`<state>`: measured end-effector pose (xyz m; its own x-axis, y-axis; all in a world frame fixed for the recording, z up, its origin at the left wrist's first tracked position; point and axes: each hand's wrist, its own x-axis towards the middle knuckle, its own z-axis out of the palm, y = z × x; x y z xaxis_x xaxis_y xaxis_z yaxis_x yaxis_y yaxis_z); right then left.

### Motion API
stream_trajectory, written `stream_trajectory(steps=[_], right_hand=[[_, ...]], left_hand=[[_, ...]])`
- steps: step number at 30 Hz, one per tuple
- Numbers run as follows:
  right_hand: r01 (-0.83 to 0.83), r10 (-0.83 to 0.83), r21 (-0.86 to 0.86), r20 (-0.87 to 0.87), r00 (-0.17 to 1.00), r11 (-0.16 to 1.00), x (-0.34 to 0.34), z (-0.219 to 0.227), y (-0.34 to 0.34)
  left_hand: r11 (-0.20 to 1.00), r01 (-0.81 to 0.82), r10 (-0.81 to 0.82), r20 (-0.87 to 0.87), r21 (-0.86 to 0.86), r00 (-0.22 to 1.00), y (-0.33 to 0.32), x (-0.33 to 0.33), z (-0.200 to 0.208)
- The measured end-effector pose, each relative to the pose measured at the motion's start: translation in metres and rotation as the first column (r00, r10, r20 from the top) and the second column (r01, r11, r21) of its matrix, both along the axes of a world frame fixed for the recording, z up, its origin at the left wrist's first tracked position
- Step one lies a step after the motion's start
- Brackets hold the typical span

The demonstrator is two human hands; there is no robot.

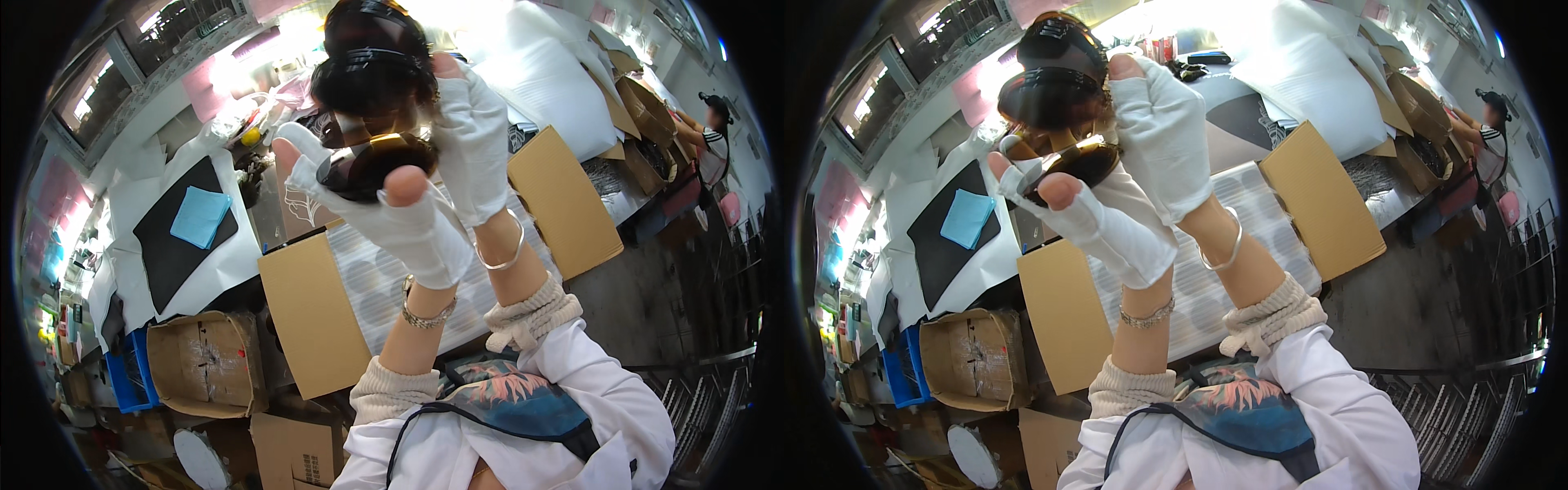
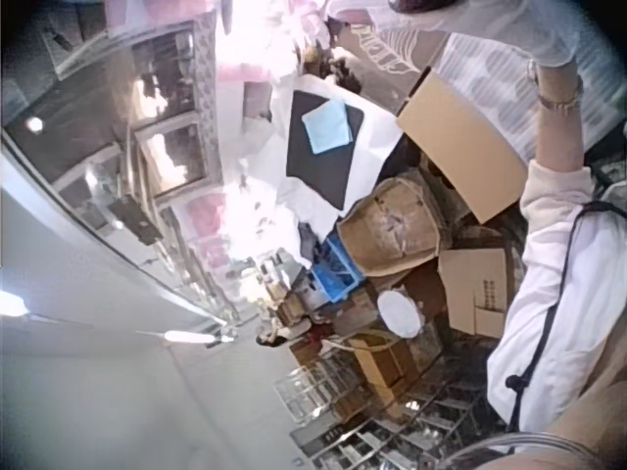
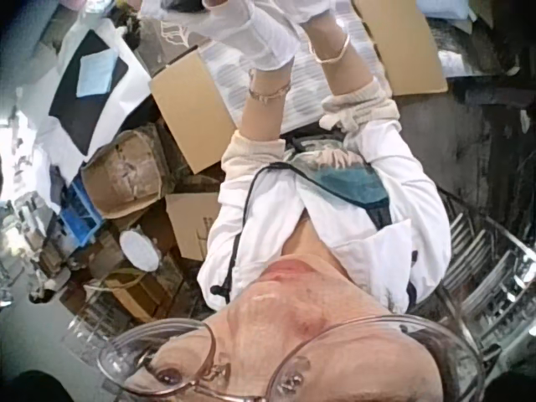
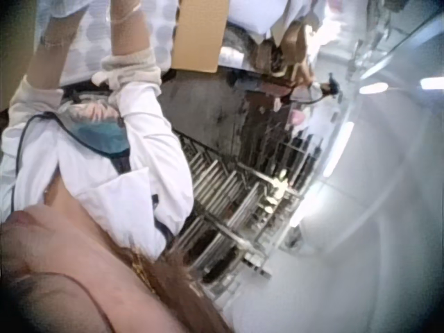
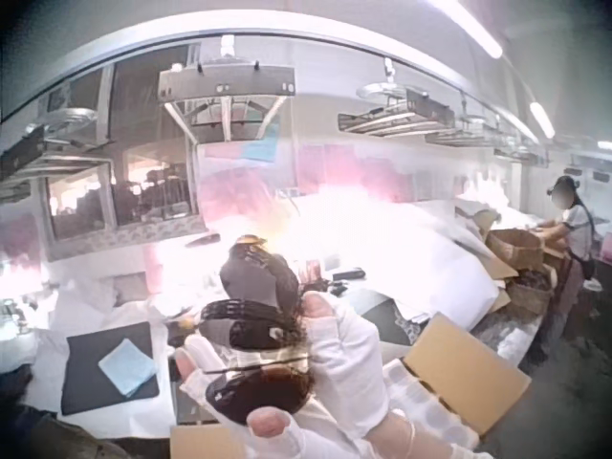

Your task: The person places round brown objects into a foam insert inside a cardboard box, covers them with a sheet, closes and tapes the box, then writes on it with a marker. The person also gathers metal hooks and places them into a blue bin.

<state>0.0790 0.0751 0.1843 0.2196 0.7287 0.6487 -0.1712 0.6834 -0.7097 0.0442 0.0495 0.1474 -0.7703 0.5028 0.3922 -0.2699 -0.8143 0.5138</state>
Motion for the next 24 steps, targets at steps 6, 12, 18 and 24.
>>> stream_trajectory(steps=[6, 12, 18, 24], right_hand=[[-0.028, 0.046, 0.124, -0.144, 0.988, 0.992, -0.006, 0.008, -0.020], [-0.107, 0.126, 0.084, -0.265, 0.956, 0.991, -0.001, 0.010, -0.034], [-0.160, 0.165, 0.041, -0.294, 0.942, 0.986, 0.005, 0.008, -0.041], [0.075, -0.264, 0.334, 0.567, 0.780, 0.940, 0.051, -0.012, -0.032]], left_hand=[[0.999, -0.033, 0.033, 0.009, 0.038, 0.999, -0.020, -0.002, 0.030], [0.962, 0.157, -0.170, 0.038, 0.223, 0.985, -0.032, 0.004, 0.038], [0.947, 0.186, -0.201, 0.032, 0.260, 0.979, -0.037, 0.007, 0.043], [0.921, 0.376, -0.374, -0.037, 0.099, 0.927, -0.045, -0.013, 0.000]])
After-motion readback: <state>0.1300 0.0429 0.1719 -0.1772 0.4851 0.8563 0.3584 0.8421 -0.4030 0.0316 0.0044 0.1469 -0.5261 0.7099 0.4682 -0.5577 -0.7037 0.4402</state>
